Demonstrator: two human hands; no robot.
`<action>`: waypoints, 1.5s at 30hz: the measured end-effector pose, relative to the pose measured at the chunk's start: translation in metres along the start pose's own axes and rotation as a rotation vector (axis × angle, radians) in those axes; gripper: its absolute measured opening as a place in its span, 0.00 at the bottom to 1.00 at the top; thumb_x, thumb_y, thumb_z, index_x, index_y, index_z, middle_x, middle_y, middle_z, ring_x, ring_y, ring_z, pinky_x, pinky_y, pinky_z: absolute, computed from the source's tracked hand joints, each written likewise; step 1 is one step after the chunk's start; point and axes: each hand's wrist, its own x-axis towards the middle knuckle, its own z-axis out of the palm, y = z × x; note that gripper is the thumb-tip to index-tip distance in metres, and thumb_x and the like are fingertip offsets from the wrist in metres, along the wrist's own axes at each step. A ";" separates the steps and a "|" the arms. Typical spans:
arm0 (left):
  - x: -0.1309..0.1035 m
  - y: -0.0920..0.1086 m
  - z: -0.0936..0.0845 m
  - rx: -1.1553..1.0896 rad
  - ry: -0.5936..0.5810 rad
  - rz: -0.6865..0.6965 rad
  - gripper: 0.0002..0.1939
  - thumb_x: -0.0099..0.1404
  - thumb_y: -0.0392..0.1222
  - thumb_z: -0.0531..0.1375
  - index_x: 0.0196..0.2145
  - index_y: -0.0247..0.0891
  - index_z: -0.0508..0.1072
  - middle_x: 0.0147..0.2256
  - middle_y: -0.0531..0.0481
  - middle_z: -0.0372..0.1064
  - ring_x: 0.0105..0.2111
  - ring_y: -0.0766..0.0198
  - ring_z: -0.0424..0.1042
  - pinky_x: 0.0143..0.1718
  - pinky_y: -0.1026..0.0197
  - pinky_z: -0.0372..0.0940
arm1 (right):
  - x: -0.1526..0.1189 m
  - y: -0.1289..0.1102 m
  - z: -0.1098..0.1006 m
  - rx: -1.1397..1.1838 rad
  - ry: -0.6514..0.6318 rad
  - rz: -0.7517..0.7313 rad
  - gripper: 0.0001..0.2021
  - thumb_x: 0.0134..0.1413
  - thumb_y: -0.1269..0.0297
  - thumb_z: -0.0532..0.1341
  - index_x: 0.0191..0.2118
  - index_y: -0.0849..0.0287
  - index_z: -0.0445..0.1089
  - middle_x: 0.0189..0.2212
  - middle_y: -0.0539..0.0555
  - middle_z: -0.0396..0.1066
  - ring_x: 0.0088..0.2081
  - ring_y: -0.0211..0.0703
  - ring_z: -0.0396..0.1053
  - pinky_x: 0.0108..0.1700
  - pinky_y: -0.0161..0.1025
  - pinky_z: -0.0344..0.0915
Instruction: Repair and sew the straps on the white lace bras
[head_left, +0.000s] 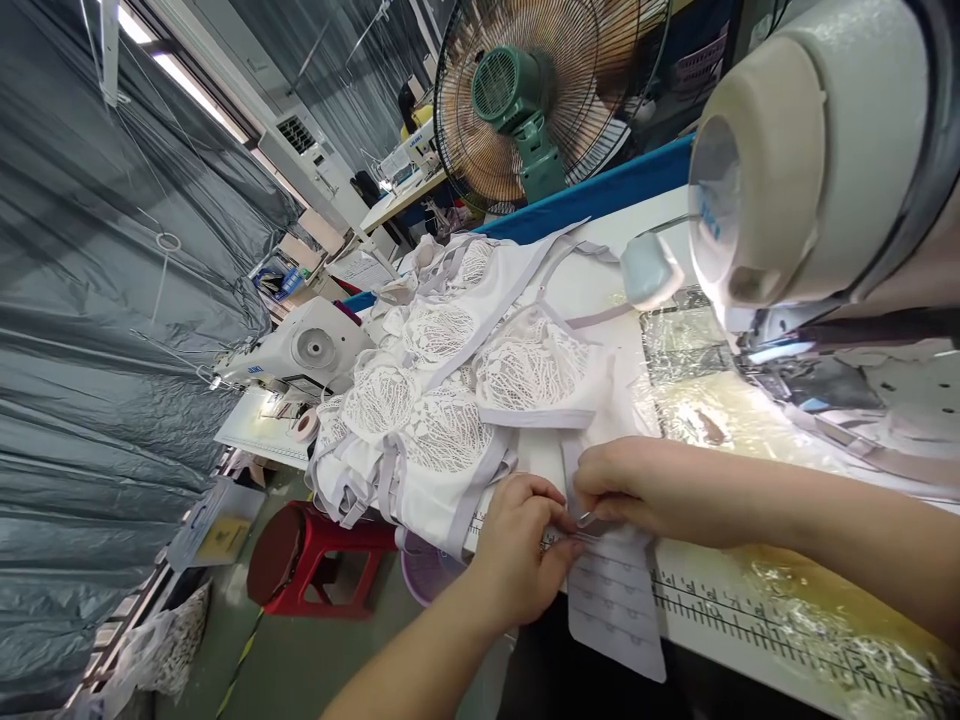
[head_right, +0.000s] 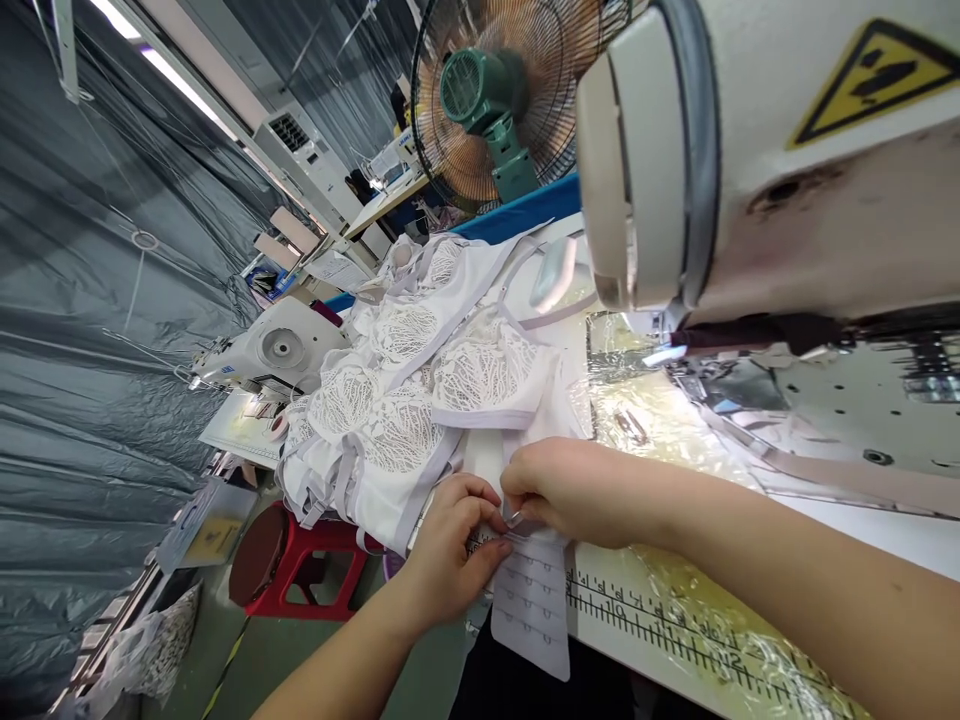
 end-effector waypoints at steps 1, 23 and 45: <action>0.000 0.000 0.000 0.003 -0.007 0.012 0.07 0.54 0.32 0.61 0.32 0.37 0.67 0.40 0.47 0.62 0.43 0.60 0.62 0.48 0.54 0.58 | 0.000 0.001 0.000 0.006 -0.007 -0.005 0.09 0.46 0.72 0.52 0.26 0.58 0.69 0.30 0.54 0.69 0.32 0.44 0.64 0.32 0.38 0.56; -0.007 -0.008 0.012 0.152 0.208 0.226 0.02 0.54 0.33 0.58 0.28 0.37 0.68 0.33 0.48 0.60 0.37 0.63 0.61 0.40 0.57 0.62 | 0.003 0.006 0.011 1.174 -0.077 0.271 0.13 0.47 0.59 0.61 0.26 0.58 0.55 0.26 0.47 0.63 0.39 0.41 0.70 0.47 0.41 0.66; -0.013 -0.016 0.019 0.341 0.343 0.504 0.06 0.61 0.31 0.52 0.32 0.37 0.68 0.33 0.57 0.72 0.34 0.70 0.63 0.49 0.60 0.53 | -0.007 -0.012 0.011 -0.108 0.017 0.104 0.09 0.53 0.67 0.47 0.23 0.57 0.55 0.23 0.51 0.64 0.24 0.39 0.60 0.26 0.35 0.53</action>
